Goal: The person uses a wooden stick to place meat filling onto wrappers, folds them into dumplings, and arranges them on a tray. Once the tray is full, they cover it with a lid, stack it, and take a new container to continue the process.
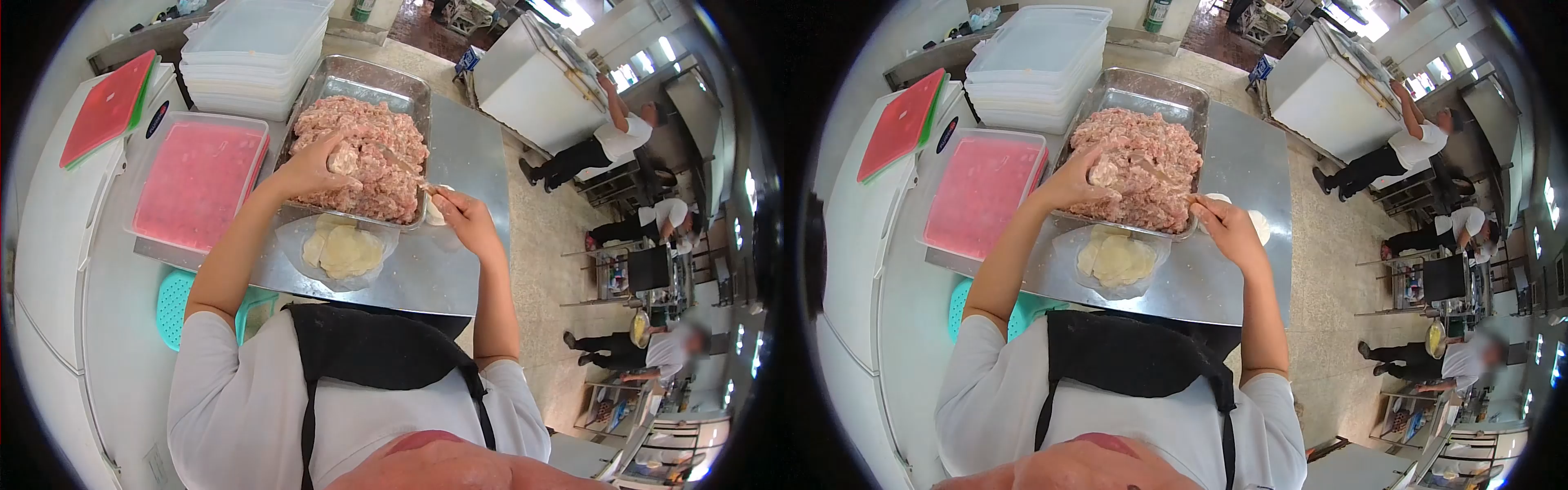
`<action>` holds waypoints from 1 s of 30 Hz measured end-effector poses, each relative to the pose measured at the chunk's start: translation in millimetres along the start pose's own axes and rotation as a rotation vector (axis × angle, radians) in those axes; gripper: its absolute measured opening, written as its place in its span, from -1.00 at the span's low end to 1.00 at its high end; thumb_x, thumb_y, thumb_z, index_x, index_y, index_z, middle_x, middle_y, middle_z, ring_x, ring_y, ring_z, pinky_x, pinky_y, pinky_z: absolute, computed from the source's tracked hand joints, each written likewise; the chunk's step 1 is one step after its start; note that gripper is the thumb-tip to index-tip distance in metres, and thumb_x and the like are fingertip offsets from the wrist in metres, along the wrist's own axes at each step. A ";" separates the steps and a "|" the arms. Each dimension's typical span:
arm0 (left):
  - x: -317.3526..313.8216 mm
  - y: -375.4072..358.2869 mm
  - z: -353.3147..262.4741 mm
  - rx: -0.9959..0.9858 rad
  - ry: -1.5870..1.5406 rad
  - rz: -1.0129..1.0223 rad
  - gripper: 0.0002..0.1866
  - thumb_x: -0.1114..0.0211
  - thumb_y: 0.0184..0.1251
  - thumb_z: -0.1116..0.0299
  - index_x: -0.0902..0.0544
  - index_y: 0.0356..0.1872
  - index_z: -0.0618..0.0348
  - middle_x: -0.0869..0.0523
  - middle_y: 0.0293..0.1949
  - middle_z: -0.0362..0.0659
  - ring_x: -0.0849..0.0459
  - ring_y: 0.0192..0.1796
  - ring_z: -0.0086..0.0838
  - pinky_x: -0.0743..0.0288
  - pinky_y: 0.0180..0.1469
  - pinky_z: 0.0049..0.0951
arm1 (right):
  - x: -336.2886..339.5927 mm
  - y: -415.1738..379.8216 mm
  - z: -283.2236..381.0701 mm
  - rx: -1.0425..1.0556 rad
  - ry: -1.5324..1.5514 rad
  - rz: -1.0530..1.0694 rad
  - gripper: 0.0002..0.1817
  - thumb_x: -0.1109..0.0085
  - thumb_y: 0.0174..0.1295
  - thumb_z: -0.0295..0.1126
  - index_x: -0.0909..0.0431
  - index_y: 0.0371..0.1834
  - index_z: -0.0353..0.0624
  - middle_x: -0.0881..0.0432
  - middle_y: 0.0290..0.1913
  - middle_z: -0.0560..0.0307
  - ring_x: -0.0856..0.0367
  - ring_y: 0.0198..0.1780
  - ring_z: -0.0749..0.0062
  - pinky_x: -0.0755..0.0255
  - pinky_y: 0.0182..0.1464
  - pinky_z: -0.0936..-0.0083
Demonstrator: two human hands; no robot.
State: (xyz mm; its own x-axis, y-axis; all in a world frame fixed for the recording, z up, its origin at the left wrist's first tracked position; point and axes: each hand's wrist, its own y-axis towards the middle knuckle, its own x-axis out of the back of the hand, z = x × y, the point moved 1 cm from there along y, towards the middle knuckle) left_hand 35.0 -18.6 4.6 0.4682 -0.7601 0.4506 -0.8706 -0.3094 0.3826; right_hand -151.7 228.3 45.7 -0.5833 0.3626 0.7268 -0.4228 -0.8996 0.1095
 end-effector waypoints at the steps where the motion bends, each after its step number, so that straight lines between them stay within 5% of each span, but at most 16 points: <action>1: 3.1 0.0 -11.9 -0.044 -0.020 0.026 -0.31 -0.53 0.01 0.19 -0.48 0.20 0.16 -0.50 0.28 0.00 -0.46 0.32 -0.22 -0.28 0.37 -0.32 | -0.5 -2.3 8.9 0.007 0.143 0.022 -0.66 -0.18 0.36 -0.22 -0.65 0.05 -0.21 -0.70 -0.09 -0.20 -0.68 -0.10 -0.02 -0.54 -0.07 0.33; 7: 4.1 -4.8 -2.2 0.055 -0.011 0.153 -0.55 -0.50 0.02 0.23 -0.65 -0.06 0.21 -0.70 -0.04 -0.01 -0.67 0.00 -0.26 -0.48 0.12 -0.30 | -14.5 11.7 31.9 0.265 -0.146 0.117 -0.73 -0.17 0.35 -0.24 -0.68 0.01 -0.09 -0.71 -0.17 -0.06 -0.68 -0.16 0.03 -0.55 -0.12 0.32; 9: 2.2 -9.3 16.7 0.036 0.037 0.065 -0.55 -0.50 0.02 0.24 -0.65 -0.06 0.21 -0.71 -0.05 -0.01 -0.68 -0.01 -0.25 -0.48 0.12 -0.32 | -8.4 5.3 50.4 0.110 -0.418 0.114 -0.75 -0.16 0.34 -0.24 -0.69 -0.01 -0.03 -0.69 -0.24 -0.02 -0.66 -0.21 0.01 -0.54 -0.16 0.25; 11: 6.0 -8.7 26.9 0.020 0.081 -0.012 -0.55 -0.50 0.02 0.24 -0.65 -0.06 0.21 -0.71 -0.06 -0.01 -0.68 -0.03 -0.25 -0.48 0.11 -0.33 | -23.0 -0.1 51.5 0.357 -0.275 -0.091 -0.76 -0.16 0.34 -0.23 -0.69 -0.02 -0.02 -0.65 -0.31 -0.02 -0.64 -0.23 -0.01 -0.53 -0.19 0.18; 12: 13.4 -1.2 6.8 0.086 0.064 0.111 -0.48 -0.51 0.00 0.25 -0.62 0.02 0.24 -0.70 -0.01 -0.02 -0.65 0.04 -0.27 -0.46 0.15 -0.34 | -23.2 1.9 50.7 0.352 -0.275 -0.091 -0.76 -0.16 0.34 -0.23 -0.69 -0.02 -0.02 -0.65 -0.31 -0.02 -0.64 -0.23 -0.01 -0.53 -0.19 0.18; 15: 11.9 -4.1 7.5 0.182 0.000 0.194 -0.32 -0.54 -0.04 0.26 -0.53 0.18 0.23 -0.64 0.12 -0.04 -0.57 0.19 -0.28 -0.39 0.26 -0.35 | -14.5 7.7 36.9 0.163 -0.344 0.056 -0.73 -0.16 0.37 -0.23 -0.69 0.02 -0.06 -0.71 -0.21 -0.03 -0.69 -0.14 0.08 -0.55 -0.10 0.29; 17: 13.3 -6.4 3.8 0.212 -0.037 0.148 -0.23 -0.56 -0.06 0.27 -0.48 0.26 0.20 -0.59 0.22 -0.04 -0.53 0.26 -0.27 -0.34 0.31 -0.36 | 3.6 7.5 13.8 0.083 0.053 -0.006 -0.69 -0.15 0.39 -0.23 -0.67 0.07 -0.15 -0.72 -0.05 -0.06 -0.70 0.00 0.20 -0.52 0.04 0.41; 19: 19.3 -3.8 -17.6 0.005 -0.140 0.144 -0.14 -0.56 -0.01 0.30 -0.34 0.37 0.22 -0.48 0.34 -0.02 -0.43 0.36 -0.27 -0.24 0.40 -0.32 | 13.4 3.4 15.7 -0.037 0.167 0.010 -0.66 -0.15 0.41 -0.25 -0.64 0.09 -0.23 -0.70 0.06 -0.11 -0.67 0.09 0.24 -0.46 0.14 0.47; 23: 12.3 1.0 -16.2 -0.084 -0.233 0.216 -0.34 -0.49 0.10 0.32 -0.46 0.27 0.11 -0.69 0.09 -0.12 -0.68 0.01 -0.46 -0.52 0.07 -0.42 | 9.4 -1.5 19.1 -0.024 0.171 0.090 -0.65 -0.17 0.40 -0.27 -0.62 0.11 -0.28 -0.72 0.02 -0.06 -0.67 0.05 0.31 -0.46 0.12 0.48; 25: 0.9 0.3 -11.9 0.382 -0.602 0.230 -0.41 -0.43 0.21 0.40 -0.45 0.29 0.08 -0.69 0.06 -0.11 -0.67 -0.07 -0.53 -0.57 -0.03 -0.47 | 0.1 -0.8 17.3 0.049 0.102 0.110 -0.64 -0.17 0.40 -0.27 -0.61 0.12 -0.29 -0.72 0.01 -0.04 -0.66 0.04 0.37 -0.46 0.12 0.49; 26: -6.8 2.6 16.0 0.382 -0.604 0.229 -0.41 -0.43 0.21 0.40 -0.45 0.29 0.08 -0.69 0.06 -0.11 -0.67 -0.07 -0.53 -0.57 -0.03 -0.47 | -4.4 -0.4 13.3 0.042 0.085 0.074 -0.63 -0.17 0.40 -0.27 -0.60 0.13 -0.30 -0.72 0.00 -0.01 -0.65 0.03 0.41 -0.45 0.12 0.51; 28: -23.6 6.1 88.3 0.318 -1.218 0.199 -0.49 -0.36 0.30 0.44 -0.48 0.27 0.05 -0.66 0.09 -0.06 -0.68 -0.09 -0.53 -0.59 -0.14 -0.51 | -9.1 0.9 0.6 0.035 0.068 0.046 -0.63 -0.17 0.41 -0.27 -0.59 0.13 -0.32 -0.73 -0.01 0.01 -0.63 0.02 0.45 -0.45 0.11 0.52; 30: -18.4 7.0 44.2 0.389 -1.465 0.132 -0.53 -0.34 0.31 0.45 -0.49 0.25 0.07 -0.63 0.11 -0.04 -0.67 -0.05 -0.53 -0.59 -0.16 -0.51 | -11.8 2.8 -15.2 -0.091 0.243 -0.026 -0.62 -0.17 0.41 -0.26 -0.58 0.14 -0.34 -0.73 -0.03 0.02 -0.63 0.01 0.45 -0.45 0.11 0.52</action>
State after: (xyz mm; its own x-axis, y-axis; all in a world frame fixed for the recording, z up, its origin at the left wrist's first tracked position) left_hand 13.5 -32.1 -36.6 0.0318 -0.6005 -0.7990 -0.9870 -0.1451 0.0698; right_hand -156.5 225.3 27.1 -0.7162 0.4428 0.5395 -0.4938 -0.8677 0.0567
